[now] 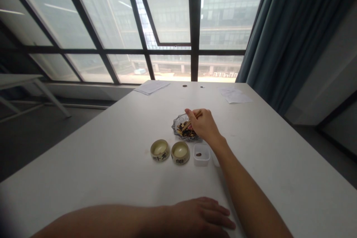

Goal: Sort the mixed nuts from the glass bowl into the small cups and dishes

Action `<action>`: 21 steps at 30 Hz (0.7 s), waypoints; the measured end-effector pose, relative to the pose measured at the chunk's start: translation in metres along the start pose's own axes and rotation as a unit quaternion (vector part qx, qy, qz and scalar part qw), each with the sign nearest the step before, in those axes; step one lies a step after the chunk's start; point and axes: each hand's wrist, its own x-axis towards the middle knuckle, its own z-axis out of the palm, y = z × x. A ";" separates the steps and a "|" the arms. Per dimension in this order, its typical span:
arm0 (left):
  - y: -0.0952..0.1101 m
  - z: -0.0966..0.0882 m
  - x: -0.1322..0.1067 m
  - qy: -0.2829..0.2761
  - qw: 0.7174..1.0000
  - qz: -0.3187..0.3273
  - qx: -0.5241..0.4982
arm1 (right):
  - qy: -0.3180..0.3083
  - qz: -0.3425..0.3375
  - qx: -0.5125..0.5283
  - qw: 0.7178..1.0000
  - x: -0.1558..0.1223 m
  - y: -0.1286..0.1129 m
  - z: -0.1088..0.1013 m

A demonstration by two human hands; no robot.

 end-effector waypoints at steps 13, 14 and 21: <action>-0.001 0.000 0.000 0.001 1.000 -0.002 -0.025 | 0.048 0.032 0.045 0.997 -0.004 -0.028 -0.020; -0.001 0.000 0.000 -0.001 1.000 -0.003 -0.024 | 0.054 0.032 0.052 0.997 -0.005 -0.033 -0.024; 0.003 -0.002 0.001 -0.001 1.000 -0.006 -0.011 | 0.033 0.038 0.066 0.997 -0.029 -0.071 -0.059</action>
